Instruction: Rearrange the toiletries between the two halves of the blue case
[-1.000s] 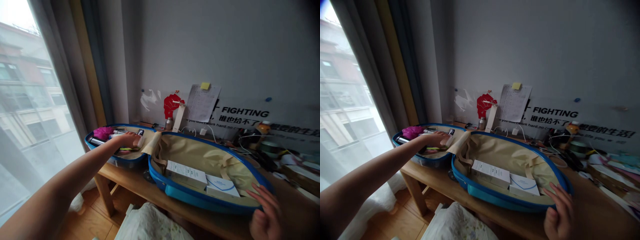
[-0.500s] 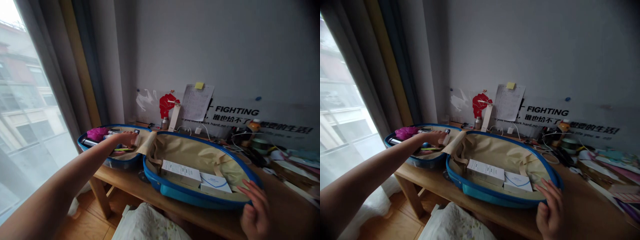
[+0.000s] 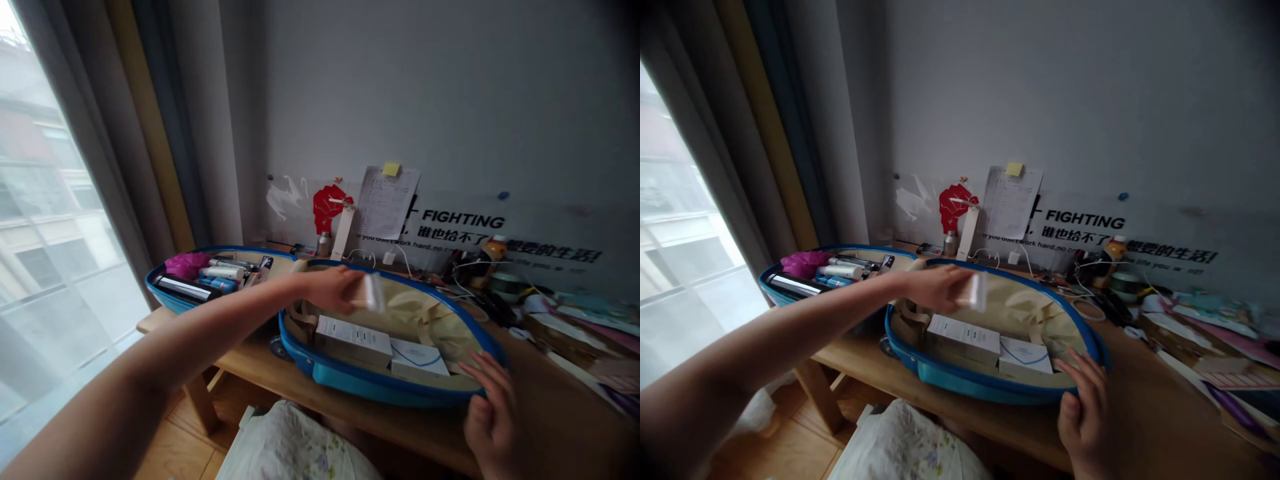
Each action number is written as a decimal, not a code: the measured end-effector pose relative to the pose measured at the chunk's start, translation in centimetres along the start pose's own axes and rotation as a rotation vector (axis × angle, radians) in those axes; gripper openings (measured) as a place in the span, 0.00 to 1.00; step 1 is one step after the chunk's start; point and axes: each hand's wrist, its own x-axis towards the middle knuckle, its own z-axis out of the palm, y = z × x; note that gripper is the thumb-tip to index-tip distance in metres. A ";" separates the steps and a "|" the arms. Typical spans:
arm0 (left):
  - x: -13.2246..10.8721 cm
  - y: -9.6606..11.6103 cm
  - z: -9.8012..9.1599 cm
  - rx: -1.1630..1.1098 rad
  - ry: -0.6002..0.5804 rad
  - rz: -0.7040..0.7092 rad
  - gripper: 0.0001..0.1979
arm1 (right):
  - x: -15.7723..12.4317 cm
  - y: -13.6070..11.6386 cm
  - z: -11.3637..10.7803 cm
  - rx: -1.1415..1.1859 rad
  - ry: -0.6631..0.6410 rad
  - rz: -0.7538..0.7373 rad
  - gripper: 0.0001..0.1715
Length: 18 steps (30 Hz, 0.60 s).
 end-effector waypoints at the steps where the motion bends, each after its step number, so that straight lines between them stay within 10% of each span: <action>1: 1.1 1.8 0.8 -0.004 -0.038 0.045 0.45 | 0.0 0.0 0.0 0.000 -0.002 -0.007 0.25; 8: 6.8 9.0 5.0 0.083 -0.296 0.139 0.40 | 0.1 -0.3 -0.2 -0.008 -0.017 -0.011 0.25; 18: 8.2 9.3 7.7 -0.011 -0.415 0.187 0.43 | 0.1 -0.4 -0.1 0.012 -0.005 0.004 0.24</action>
